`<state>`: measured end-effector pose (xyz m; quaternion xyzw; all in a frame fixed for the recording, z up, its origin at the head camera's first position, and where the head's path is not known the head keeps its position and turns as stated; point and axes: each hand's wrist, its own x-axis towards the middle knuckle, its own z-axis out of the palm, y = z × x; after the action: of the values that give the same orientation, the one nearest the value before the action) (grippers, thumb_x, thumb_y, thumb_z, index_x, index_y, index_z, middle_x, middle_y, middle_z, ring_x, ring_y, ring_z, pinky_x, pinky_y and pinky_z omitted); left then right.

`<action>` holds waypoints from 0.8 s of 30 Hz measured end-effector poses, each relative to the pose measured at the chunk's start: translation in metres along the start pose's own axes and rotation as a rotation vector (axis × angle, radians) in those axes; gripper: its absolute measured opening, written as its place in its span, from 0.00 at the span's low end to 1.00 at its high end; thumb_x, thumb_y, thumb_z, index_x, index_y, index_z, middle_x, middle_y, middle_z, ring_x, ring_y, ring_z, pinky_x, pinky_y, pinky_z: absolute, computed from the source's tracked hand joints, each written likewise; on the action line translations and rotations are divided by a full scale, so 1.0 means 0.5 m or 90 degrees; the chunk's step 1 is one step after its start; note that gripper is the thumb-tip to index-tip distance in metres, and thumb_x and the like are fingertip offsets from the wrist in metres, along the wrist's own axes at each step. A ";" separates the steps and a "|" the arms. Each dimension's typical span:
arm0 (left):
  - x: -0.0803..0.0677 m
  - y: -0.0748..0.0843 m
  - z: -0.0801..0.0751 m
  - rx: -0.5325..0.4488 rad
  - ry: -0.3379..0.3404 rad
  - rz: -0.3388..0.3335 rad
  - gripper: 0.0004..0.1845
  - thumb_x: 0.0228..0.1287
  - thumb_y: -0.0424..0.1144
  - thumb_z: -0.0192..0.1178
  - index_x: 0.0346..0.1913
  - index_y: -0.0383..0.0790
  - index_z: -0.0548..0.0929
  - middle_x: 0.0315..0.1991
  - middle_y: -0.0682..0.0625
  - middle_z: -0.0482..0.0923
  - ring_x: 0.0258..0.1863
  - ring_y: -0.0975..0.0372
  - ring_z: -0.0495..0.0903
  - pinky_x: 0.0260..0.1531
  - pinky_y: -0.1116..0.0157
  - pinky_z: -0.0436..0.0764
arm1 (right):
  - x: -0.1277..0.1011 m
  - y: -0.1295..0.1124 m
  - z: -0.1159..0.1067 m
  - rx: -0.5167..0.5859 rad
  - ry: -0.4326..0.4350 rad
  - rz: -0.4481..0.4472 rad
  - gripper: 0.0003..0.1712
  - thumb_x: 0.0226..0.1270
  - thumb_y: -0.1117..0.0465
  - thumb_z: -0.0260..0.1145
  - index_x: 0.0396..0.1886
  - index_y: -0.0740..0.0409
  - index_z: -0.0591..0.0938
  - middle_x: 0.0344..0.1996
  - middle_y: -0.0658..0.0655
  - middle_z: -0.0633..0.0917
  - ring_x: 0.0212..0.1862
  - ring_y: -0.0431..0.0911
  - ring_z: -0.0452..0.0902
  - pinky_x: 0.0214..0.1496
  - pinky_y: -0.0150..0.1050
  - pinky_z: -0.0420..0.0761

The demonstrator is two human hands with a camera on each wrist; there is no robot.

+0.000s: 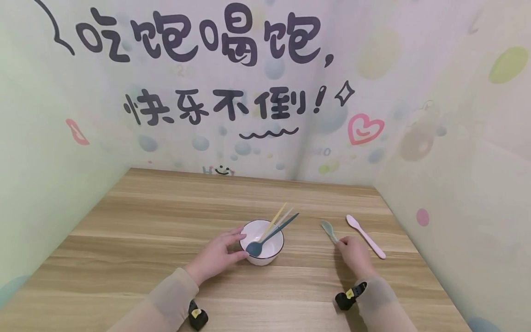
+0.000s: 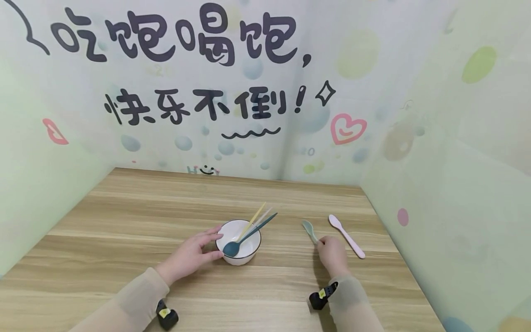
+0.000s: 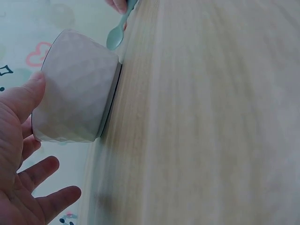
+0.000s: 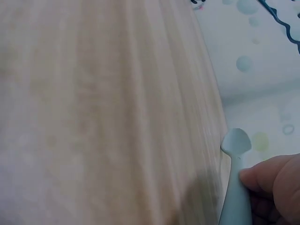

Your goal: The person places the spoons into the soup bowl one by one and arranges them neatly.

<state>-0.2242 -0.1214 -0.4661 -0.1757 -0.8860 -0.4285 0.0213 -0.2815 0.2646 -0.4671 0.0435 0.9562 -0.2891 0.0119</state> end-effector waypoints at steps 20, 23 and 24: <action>0.000 0.001 0.001 0.002 -0.001 -0.002 0.30 0.58 0.47 0.69 0.61 0.37 0.78 0.70 0.47 0.65 0.69 0.50 0.62 0.67 0.50 0.62 | 0.004 0.029 0.000 0.017 0.020 0.038 0.14 0.71 0.59 0.57 0.42 0.67 0.83 0.31 0.56 0.81 0.32 0.48 0.72 0.30 0.37 0.69; 0.000 0.002 0.001 0.001 -0.001 -0.004 0.30 0.58 0.47 0.69 0.61 0.36 0.78 0.70 0.46 0.64 0.69 0.50 0.62 0.67 0.49 0.62 | 0.001 0.030 0.005 0.032 0.029 0.037 0.15 0.69 0.57 0.61 0.42 0.66 0.83 0.32 0.57 0.82 0.34 0.49 0.74 0.32 0.38 0.70; 0.000 0.002 0.001 0.000 -0.001 -0.003 0.30 0.58 0.47 0.69 0.61 0.36 0.77 0.70 0.46 0.64 0.69 0.50 0.62 0.67 0.49 0.62 | 0.000 0.030 0.006 0.035 0.035 0.034 0.16 0.67 0.55 0.63 0.42 0.66 0.83 0.33 0.57 0.83 0.34 0.49 0.74 0.32 0.38 0.71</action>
<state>-0.2239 -0.1205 -0.4658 -0.1738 -0.8864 -0.4287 0.0194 -0.2801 0.2754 -0.4780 0.0776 0.9463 -0.3138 -0.0081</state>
